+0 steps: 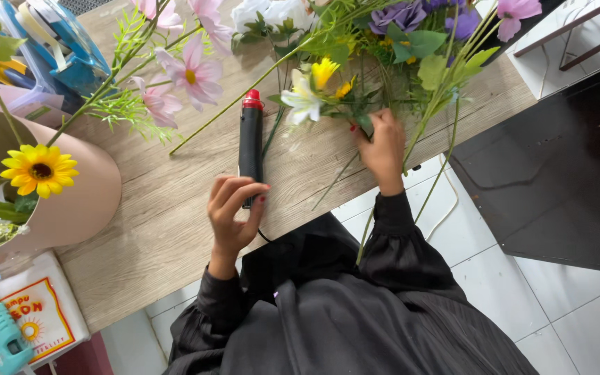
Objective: The person uses a heat gun to shape the petals of a blue artificial flower, then repeats the process on a yellow artificial flower. The person holds the flowers by the stem and rotates them while applying heat to adjust the petal shape.
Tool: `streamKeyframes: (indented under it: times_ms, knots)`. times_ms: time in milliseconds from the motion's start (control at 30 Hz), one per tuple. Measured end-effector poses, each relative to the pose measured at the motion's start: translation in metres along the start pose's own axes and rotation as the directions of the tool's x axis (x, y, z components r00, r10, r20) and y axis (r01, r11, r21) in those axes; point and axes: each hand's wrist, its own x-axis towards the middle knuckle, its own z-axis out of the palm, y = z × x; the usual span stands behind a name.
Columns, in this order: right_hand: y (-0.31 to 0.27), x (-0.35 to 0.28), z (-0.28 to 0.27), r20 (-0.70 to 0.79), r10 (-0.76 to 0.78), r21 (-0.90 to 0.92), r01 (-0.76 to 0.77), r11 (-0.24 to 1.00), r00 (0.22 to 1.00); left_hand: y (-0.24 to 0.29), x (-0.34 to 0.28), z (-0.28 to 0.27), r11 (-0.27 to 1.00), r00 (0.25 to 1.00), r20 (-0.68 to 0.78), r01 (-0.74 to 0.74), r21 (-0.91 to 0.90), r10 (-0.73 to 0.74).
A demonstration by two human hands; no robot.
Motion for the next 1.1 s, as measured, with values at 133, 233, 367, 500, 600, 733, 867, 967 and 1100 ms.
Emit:
streamKeyframes:
  times_ms: [133,233,367,500,600,733,867,967,1100]
  knots:
    - [-0.013,-0.017,0.001,0.032,0.021,-0.038,-0.019,0.999,0.999,0.021,0.023,0.021,0.995,0.991,0.094,0.101,-0.022,-0.098]
    - [-0.034,-0.031,0.011,0.026,-0.015,-0.114,0.018,0.993,1.0,0.034,0.033,0.042,0.965,0.942,0.22,0.263,-0.015,-0.253]
    - [-0.04,-0.039,0.033,0.114,-0.091,-0.169,0.109,0.979,0.989,0.009,0.029,0.078,0.92,0.853,0.351,0.386,0.075,-0.386]
    - [-0.046,-0.048,0.049,0.159,-0.177,-0.084,0.192,0.978,0.971,0.004,0.029,0.09,0.918,0.859,0.336,0.394,0.05,-0.387]
    - [-0.06,-0.047,0.046,0.16,-0.24,0.004,0.243,0.97,0.958,0.007,0.043,0.086,0.888,0.869,0.279,0.449,-0.1,-0.408]
    - [-0.07,-0.047,0.037,0.138,-0.286,0.116,0.271,0.956,0.948,-0.008,0.034,0.088,0.828,0.847,0.211,0.526,-0.195,-0.489]
    - [-0.068,-0.048,0.036,0.121,-0.368,0.305,0.318,0.898,0.922,-0.014,0.033,0.086,0.86,0.882,0.173,0.468,-0.203,-0.439]
    - [-0.077,-0.048,0.02,0.116,-0.419,0.374,0.351,0.858,0.9,-0.002,0.039,0.079,0.857,0.889,0.143,0.457,-0.239,-0.435]
    - [-0.094,-0.046,-0.016,0.108,-0.508,0.466,0.408,0.786,0.855,0.001,0.038,0.073,0.838,0.891,0.055,0.443,-0.32,-0.45]
